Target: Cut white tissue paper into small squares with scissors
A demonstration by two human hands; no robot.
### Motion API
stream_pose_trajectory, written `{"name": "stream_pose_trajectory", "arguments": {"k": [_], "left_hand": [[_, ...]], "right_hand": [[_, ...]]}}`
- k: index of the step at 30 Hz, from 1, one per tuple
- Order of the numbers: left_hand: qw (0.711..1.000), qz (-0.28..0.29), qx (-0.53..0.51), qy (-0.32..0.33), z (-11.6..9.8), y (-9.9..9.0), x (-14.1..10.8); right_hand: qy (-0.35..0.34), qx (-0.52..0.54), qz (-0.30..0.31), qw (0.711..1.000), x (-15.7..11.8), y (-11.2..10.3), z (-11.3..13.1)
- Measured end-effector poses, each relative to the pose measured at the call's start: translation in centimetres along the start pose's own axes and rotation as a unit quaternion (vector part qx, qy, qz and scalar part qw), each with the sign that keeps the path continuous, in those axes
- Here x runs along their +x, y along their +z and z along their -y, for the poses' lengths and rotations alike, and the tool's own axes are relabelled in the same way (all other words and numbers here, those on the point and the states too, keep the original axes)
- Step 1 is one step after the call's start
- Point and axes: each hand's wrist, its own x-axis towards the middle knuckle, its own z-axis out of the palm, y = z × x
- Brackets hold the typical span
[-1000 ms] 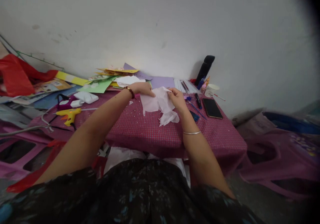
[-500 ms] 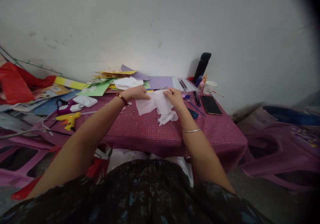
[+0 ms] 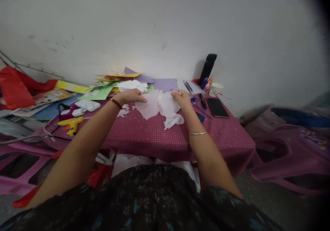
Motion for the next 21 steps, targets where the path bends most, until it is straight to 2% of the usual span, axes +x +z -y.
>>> {"name": "stream_pose_trajectory", "arguments": {"k": [10,16,18,21], "left_hand": [[0.99,-0.007,-0.142,0.002,2.2,-0.5,-0.3],[0.986,-0.002,-0.164,-0.004,2.6,-1.5,-0.9],[0.988,-0.028,-0.151,-0.012,3.1,-1.8,-0.8],[0.983,-0.104,-0.151,-0.003,4.0,-1.5,0.1]], "right_hand": [[0.026,0.02,-0.039,0.999,0.4,-0.3,-0.6],[0.028,0.046,-0.06,0.997,0.5,-0.5,-0.9],[0.026,0.058,-0.065,0.996,0.6,-0.5,-1.0],[0.017,0.076,-0.072,0.994,0.7,-0.5,-1.0]]}}
